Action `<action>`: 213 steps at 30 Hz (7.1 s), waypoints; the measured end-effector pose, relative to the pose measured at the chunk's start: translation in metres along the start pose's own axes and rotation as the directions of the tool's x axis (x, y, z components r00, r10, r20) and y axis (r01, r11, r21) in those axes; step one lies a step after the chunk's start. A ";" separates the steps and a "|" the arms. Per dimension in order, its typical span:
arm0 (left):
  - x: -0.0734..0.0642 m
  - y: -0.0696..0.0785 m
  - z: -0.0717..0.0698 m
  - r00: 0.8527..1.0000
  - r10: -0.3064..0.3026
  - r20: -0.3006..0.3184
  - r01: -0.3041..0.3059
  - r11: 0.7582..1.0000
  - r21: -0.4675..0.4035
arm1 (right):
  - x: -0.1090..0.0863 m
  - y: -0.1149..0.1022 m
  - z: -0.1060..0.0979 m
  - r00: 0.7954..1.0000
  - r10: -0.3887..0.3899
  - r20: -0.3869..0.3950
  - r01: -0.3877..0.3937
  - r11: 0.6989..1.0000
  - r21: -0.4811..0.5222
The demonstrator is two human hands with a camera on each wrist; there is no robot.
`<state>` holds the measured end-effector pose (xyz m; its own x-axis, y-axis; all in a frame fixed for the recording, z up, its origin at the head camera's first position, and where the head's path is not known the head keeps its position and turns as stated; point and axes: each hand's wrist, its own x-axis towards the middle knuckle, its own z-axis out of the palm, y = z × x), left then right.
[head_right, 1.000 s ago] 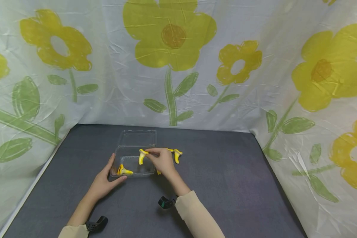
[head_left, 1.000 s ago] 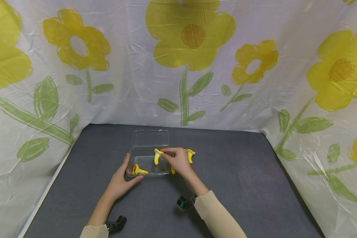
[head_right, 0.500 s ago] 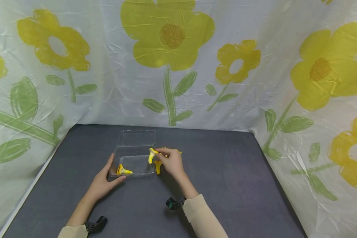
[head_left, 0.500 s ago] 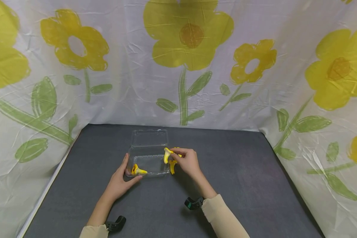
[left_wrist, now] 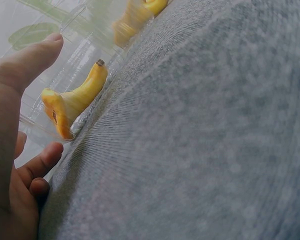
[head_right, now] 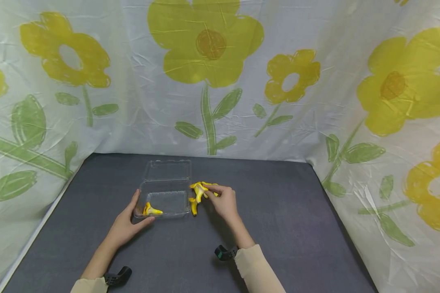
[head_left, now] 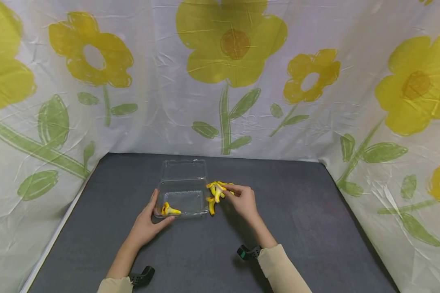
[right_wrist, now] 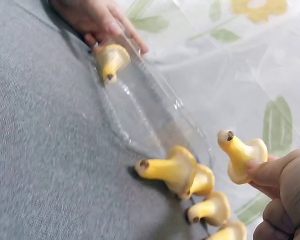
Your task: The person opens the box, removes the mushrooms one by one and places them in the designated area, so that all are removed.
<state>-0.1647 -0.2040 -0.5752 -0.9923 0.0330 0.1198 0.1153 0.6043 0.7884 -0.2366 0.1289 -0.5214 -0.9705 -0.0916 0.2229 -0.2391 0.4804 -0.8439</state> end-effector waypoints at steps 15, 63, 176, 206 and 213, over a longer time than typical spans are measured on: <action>-0.001 0.002 0.000 1.000 -0.008 -0.005 0.008 1.000 0.009 | -0.019 0.028 -0.007 1.000 0.010 0.002 -0.010 0.999 -0.031; 0.000 0.003 -0.002 1.000 -0.007 0.012 0.007 1.000 0.014 | -0.031 0.054 0.010 0.999 -0.048 -0.001 0.047 0.996 -0.070; 0.001 -0.006 -0.001 0.999 0.024 0.042 -0.022 0.999 -0.042 | 0.041 -0.059 0.125 0.685 -0.128 0.718 -0.038 0.977 0.211; 0.002 -0.004 -0.001 0.999 0.046 0.014 -0.046 0.998 -0.034 | 0.038 -0.064 0.126 0.711 -0.143 0.689 0.242 0.969 -0.049; 0.001 -0.003 -0.002 0.999 0.039 0.016 -0.039 0.999 -0.024 | 0.038 -0.065 0.124 0.713 -0.172 0.680 0.306 0.949 -0.080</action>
<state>-0.1656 -0.2072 -0.5769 -0.9876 0.0689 0.1412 0.1547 0.5835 0.7972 -0.2615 -0.0142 -0.5188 -0.6706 -0.7413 -0.0276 -0.5216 0.4976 -0.6930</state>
